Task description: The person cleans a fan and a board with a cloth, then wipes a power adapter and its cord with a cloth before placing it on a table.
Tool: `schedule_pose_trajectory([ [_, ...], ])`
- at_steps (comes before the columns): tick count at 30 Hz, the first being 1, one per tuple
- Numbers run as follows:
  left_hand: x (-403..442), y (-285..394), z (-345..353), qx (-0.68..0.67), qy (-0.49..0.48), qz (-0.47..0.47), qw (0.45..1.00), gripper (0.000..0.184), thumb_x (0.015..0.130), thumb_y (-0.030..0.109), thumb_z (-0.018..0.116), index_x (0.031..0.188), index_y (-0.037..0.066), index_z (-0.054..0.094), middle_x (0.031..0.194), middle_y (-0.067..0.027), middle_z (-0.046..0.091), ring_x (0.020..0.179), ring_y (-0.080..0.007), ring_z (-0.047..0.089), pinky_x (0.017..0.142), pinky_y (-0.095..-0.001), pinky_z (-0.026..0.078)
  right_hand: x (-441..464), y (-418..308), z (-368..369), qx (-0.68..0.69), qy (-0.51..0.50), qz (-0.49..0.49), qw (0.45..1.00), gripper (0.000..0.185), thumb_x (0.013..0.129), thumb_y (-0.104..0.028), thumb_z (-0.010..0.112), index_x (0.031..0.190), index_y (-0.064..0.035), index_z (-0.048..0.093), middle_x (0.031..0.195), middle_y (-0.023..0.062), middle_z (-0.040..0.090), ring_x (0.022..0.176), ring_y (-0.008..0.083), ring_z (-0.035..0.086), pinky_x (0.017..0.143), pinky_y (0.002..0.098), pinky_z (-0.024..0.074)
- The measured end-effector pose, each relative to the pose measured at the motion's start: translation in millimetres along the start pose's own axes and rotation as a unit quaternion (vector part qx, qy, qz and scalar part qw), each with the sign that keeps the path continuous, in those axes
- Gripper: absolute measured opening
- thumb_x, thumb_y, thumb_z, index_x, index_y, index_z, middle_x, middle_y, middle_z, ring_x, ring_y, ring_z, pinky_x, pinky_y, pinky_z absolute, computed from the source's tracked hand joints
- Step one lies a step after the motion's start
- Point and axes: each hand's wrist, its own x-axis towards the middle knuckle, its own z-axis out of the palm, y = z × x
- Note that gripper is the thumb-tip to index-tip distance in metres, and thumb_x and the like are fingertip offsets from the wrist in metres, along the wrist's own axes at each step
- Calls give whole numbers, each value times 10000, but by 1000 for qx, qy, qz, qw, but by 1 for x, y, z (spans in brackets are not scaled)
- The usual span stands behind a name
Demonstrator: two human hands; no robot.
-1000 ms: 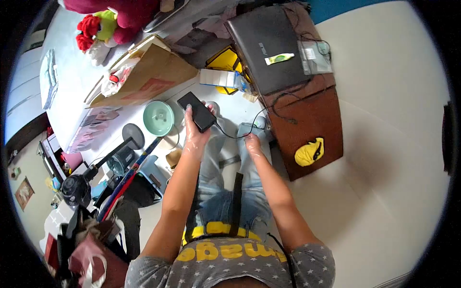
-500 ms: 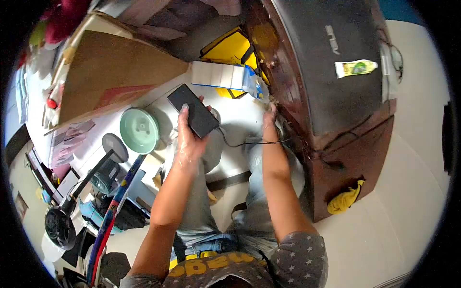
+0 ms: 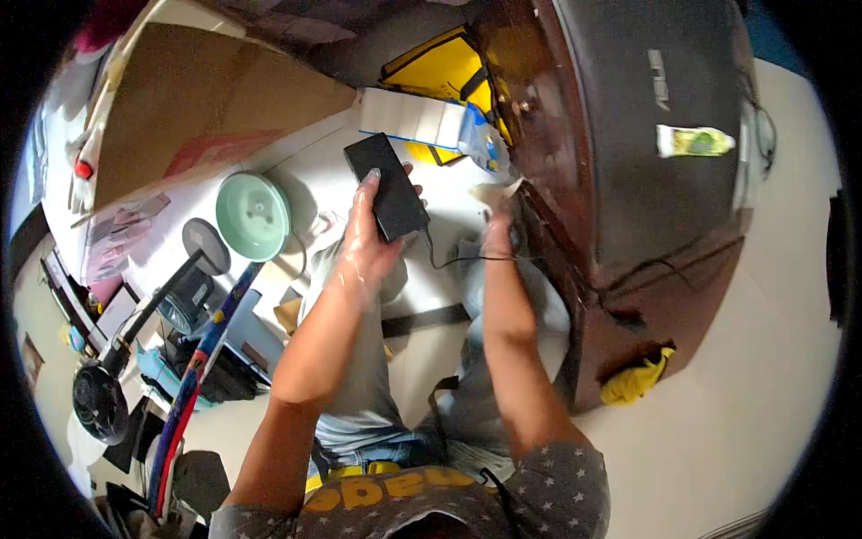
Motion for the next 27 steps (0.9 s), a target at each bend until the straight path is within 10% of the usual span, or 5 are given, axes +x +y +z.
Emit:
schedule_pose_trajectory([
  [7,-97,-5,-13,-116,-77,-132,981,477,864,328,543,1193,1,429,1142,-158,547,854,-265,583,768,-362,520,-220,-28,-40,-16,-179,55,982,236,872,-162,544,1102,-111,564,1093,-4,582,966,164,538,821,301,430],
  [11,-173,23,19,-106,-48,-60,991,430,873,309,538,1195,35,466,1092,-135,572,824,-229,583,730,-341,523,-335,-81,-71,35,8,112,993,227,870,-117,527,1088,-58,552,1135,71,559,998,201,544,870,346,452],
  [14,-179,23,-6,60,37,33,997,348,882,281,531,1151,60,520,972,-87,596,797,-194,587,680,-329,519,-410,-146,-53,-49,124,-44,990,265,875,-35,465,1132,-12,529,1160,118,532,1022,230,543,867,359,476],
  [20,-217,11,-24,-25,89,23,995,334,856,261,600,1093,45,505,914,-53,581,772,-174,574,695,-331,499,-434,-192,1,-377,-177,-379,826,257,874,18,470,1111,47,566,1101,93,566,988,161,528,882,287,425],
  [27,-255,-4,-66,-162,155,49,973,298,878,247,558,1093,46,506,941,-83,601,797,-197,592,715,-348,496,-396,-131,99,-370,-378,-288,798,155,854,15,507,998,27,562,942,81,596,868,150,546,799,273,438],
])
